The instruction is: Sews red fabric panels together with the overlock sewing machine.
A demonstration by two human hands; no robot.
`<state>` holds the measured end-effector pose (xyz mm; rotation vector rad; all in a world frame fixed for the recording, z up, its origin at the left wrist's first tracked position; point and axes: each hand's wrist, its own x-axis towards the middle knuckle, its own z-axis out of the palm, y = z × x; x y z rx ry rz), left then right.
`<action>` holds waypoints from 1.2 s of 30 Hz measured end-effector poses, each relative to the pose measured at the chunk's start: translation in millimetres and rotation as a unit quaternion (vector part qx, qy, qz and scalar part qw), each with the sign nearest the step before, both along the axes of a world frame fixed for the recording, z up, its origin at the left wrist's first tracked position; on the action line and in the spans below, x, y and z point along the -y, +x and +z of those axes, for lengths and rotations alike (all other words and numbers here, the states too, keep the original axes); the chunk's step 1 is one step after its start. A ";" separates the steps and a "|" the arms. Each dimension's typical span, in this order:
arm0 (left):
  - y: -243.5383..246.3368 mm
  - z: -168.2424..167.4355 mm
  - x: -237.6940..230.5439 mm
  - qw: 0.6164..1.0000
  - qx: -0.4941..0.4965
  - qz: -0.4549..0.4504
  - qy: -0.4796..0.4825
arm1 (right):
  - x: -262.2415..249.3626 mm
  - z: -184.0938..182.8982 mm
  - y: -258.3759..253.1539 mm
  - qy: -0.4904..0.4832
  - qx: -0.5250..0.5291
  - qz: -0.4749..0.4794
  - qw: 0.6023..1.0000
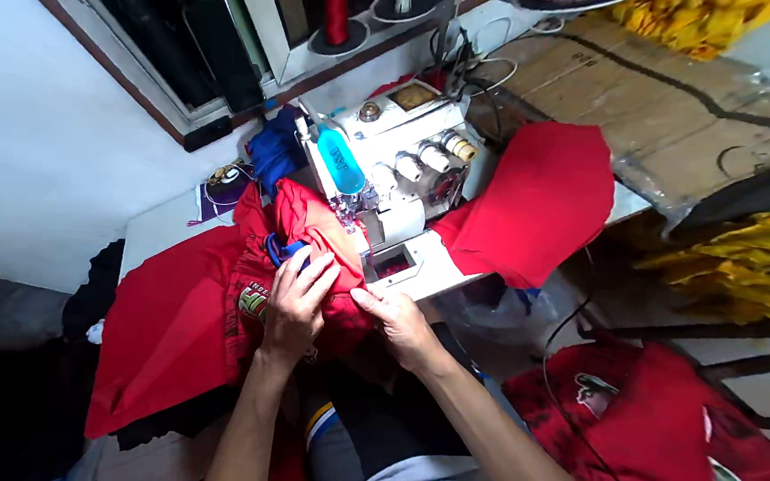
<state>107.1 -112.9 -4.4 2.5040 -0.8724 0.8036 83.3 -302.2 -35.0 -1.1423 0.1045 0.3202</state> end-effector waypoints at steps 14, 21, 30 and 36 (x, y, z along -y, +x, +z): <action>-29.5 35.2 28.2 0.987 -0.120 -0.020 -0.110 | 7.0 -12.9 29.5 -0.160 0.077 -0.066 0.982; -17.2 25.8 56.1 0.992 -0.089 0.038 -0.080 | 9.7 -5.5 29.3 -0.234 0.111 -0.148 0.955; 19.9 4.4 67.0 0.991 0.030 0.126 0.032 | -1.9 0.8 35.2 -0.186 0.085 -0.192 0.960; 17.4 8.4 64.7 0.990 0.031 0.124 0.060 | 0.7 3.7 30.1 -0.147 0.042 -0.158 0.975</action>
